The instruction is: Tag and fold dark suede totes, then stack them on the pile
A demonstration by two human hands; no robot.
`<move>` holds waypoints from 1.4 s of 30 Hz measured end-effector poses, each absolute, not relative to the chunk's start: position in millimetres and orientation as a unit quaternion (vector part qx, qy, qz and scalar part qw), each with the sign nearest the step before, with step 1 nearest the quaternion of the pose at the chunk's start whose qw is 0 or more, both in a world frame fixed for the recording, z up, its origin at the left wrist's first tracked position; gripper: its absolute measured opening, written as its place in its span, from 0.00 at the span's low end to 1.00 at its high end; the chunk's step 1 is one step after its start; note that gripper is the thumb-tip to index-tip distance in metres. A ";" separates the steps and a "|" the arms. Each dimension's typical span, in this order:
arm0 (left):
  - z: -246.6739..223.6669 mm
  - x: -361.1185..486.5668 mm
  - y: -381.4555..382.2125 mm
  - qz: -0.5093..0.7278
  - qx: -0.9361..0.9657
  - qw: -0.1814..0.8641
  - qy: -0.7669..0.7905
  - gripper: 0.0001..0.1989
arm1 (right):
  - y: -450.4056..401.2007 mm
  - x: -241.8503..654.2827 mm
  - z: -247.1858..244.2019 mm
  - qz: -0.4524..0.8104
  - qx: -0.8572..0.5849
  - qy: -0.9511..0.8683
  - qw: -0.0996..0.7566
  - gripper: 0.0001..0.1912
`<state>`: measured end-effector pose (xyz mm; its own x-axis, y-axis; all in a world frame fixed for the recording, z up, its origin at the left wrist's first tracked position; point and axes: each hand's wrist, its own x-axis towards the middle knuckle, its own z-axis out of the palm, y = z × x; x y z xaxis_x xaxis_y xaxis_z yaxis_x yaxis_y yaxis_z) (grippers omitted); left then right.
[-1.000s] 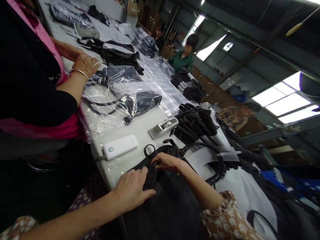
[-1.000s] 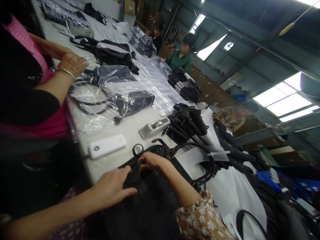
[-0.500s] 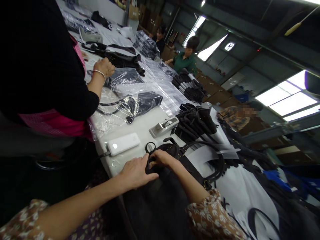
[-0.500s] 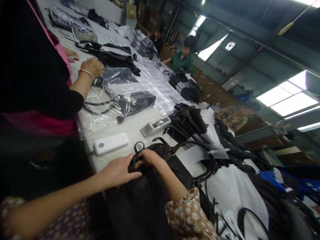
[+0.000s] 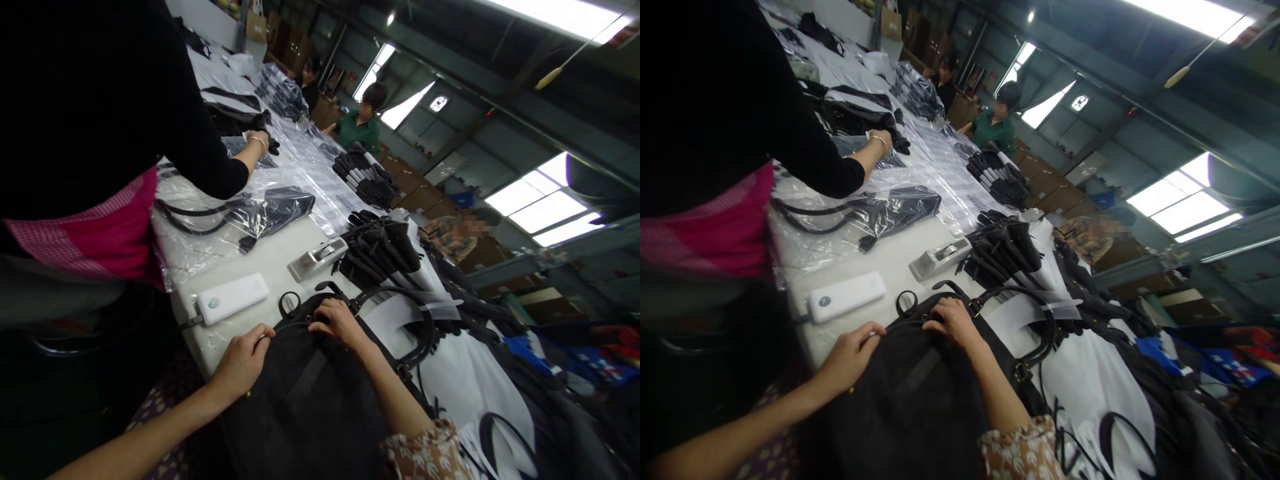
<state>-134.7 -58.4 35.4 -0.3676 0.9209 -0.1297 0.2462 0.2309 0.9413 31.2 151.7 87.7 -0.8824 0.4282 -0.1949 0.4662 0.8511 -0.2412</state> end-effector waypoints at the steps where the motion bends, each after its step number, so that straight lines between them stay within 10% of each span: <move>1: 33.3 -133.5 -60.4 0.465 0.417 0.371 0.687 0.12 | 155.4 35.3 90.7 -0.125 0.229 0.963 0.063 0.20; 5: 30.7 -140.9 -56.8 0.483 0.400 0.424 0.653 0.15 | 160.6 55.6 96.9 -0.088 0.215 0.971 0.063 0.30; 11: 50.6 -166.0 2.4 0.477 0.334 0.613 0.534 0.18 | 162.9 78.4 95.2 -0.138 0.197 0.970 0.048 0.12; 20: 6.6 -101.9 8.4 0.148 0.832 0.126 0.520 0.23 | 181.2 75.4 115.2 -0.154 0.171 0.969 0.094 0.09; 42: 41.6 -161.8 77.4 0.275 0.656 0.325 0.622 0.11 | 186.5 36.7 61.3 -0.197 0.141 0.968 0.059 0.12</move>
